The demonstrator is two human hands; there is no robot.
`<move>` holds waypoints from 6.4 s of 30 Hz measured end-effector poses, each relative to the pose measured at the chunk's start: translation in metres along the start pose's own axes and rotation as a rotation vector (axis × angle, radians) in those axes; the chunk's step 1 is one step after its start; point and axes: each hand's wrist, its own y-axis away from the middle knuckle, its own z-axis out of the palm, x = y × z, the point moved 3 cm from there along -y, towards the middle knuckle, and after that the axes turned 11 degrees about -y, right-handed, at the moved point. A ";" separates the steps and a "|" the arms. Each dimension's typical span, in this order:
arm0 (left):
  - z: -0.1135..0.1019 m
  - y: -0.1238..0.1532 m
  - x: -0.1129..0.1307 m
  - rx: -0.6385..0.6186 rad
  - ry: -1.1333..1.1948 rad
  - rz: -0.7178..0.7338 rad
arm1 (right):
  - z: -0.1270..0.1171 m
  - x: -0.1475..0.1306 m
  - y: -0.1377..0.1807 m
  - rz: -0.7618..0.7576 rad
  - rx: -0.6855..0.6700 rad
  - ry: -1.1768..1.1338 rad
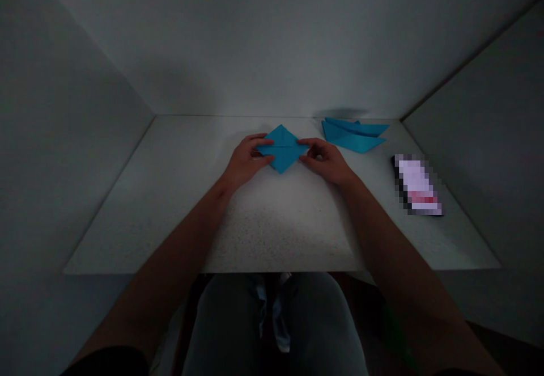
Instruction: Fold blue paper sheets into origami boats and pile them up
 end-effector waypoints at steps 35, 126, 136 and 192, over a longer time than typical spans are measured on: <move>0.012 0.016 0.023 -0.269 -0.196 0.162 | 0.041 -0.011 0.006 -0.055 -0.187 -0.025; 0.005 -0.002 0.002 0.121 0.224 -0.046 | 0.018 -0.012 -0.003 -0.149 0.267 -0.113; 0.004 -0.008 -0.009 0.226 0.371 -0.077 | 0.006 -0.002 -0.007 -0.098 0.282 -0.186; -0.001 -0.011 -0.021 0.307 0.491 -0.167 | -0.093 -0.027 0.102 0.171 0.532 0.897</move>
